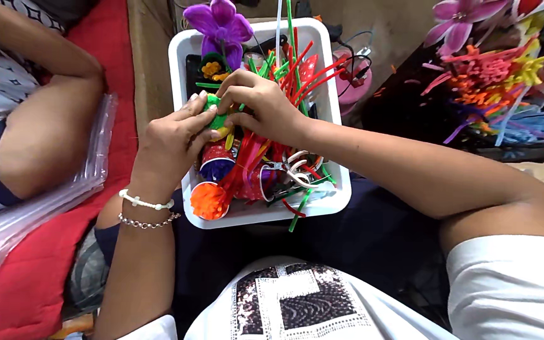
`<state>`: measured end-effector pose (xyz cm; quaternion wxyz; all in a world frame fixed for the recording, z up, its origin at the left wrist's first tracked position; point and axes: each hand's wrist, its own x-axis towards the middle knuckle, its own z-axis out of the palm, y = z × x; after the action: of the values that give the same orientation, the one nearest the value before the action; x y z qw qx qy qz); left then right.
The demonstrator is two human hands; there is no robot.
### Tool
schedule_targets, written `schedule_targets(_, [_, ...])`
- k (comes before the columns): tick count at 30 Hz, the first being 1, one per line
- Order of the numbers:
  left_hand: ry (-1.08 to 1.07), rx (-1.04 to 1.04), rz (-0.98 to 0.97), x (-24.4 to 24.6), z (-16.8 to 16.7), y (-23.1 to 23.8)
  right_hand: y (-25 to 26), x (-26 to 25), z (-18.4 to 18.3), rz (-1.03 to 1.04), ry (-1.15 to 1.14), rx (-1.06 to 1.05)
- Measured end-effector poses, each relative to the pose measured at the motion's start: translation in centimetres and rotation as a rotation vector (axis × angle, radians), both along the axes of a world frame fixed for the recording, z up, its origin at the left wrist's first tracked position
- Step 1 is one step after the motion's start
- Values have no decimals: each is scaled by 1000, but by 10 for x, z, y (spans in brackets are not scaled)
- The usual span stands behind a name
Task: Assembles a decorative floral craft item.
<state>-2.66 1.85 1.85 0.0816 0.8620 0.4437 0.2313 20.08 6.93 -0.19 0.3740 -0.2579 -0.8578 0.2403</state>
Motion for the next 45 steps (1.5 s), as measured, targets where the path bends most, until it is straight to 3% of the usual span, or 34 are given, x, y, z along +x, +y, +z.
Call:
schedule_targets(6, [28, -32, -6, 1, 0, -6, -1, 0, -1, 0, 7, 14])
schedule_targets(11, [29, -14, -8, 0, 1, -5, 1, 6, 3, 58, 65, -104])
schedule_targets(20, [38, 15, -34, 3, -1, -6, -9, 2, 3, 85, -74, 50])
schedule_targets(45, [17, 39, 8, 4, -2, -10, -6, 2, -2, 103, -97, 138])
